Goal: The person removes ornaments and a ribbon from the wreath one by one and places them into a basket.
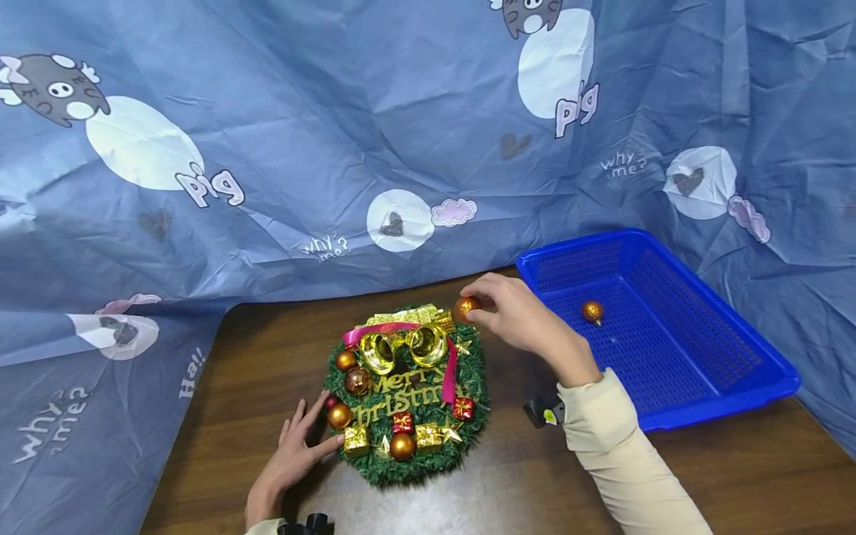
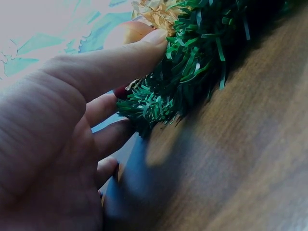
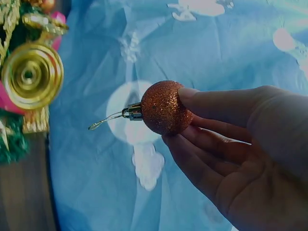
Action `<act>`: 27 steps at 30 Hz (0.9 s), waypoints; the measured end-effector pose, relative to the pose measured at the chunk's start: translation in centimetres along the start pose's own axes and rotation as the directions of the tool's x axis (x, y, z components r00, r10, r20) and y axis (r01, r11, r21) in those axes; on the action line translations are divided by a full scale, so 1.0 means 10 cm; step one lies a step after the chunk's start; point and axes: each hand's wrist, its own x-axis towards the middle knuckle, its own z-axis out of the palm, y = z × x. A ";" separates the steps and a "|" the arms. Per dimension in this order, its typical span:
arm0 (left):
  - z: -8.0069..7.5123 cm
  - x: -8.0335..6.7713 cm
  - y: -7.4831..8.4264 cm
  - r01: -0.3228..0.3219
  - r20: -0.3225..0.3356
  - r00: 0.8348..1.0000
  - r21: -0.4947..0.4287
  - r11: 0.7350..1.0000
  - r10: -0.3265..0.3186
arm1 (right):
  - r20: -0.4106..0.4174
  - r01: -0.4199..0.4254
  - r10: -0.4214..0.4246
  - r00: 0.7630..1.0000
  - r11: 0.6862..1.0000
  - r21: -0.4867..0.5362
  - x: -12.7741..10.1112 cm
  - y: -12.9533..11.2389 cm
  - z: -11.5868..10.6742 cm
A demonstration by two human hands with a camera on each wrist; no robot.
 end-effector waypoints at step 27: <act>0.02 0.01 -0.02 -0.010 -0.001 1.000 0.008 1.000 0.010 | -0.073 -0.277 0.269 0.960 0.952 -0.131 -0.14 0.72 -0.84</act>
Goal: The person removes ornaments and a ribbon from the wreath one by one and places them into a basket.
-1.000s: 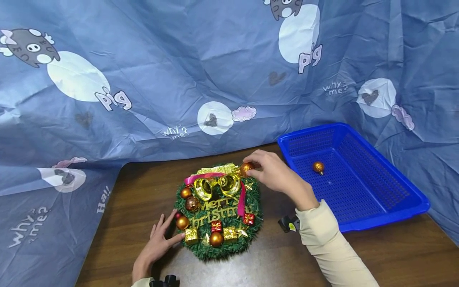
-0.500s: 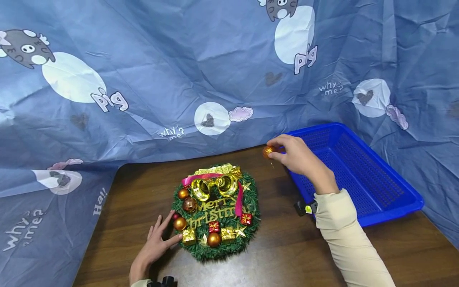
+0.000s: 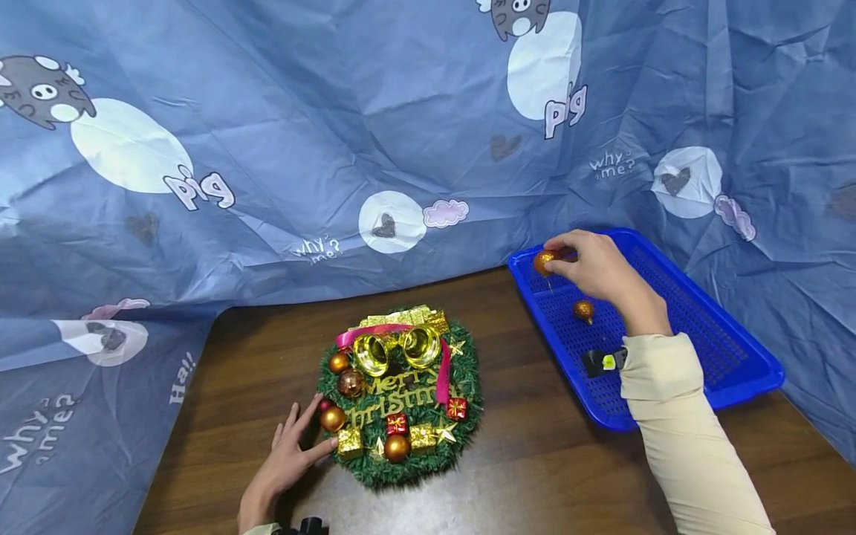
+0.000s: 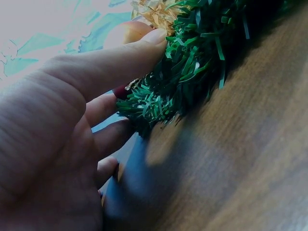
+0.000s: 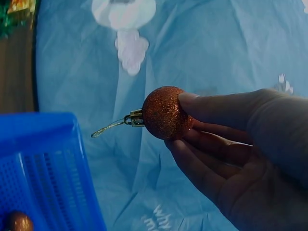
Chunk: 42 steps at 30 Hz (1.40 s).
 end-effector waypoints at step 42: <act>-0.01 -0.04 0.00 0.019 0.001 1.000 -0.019 1.000 -0.019 | 0.275 -0.317 0.335 0.901 0.942 -0.107 0.02 1.39 0.36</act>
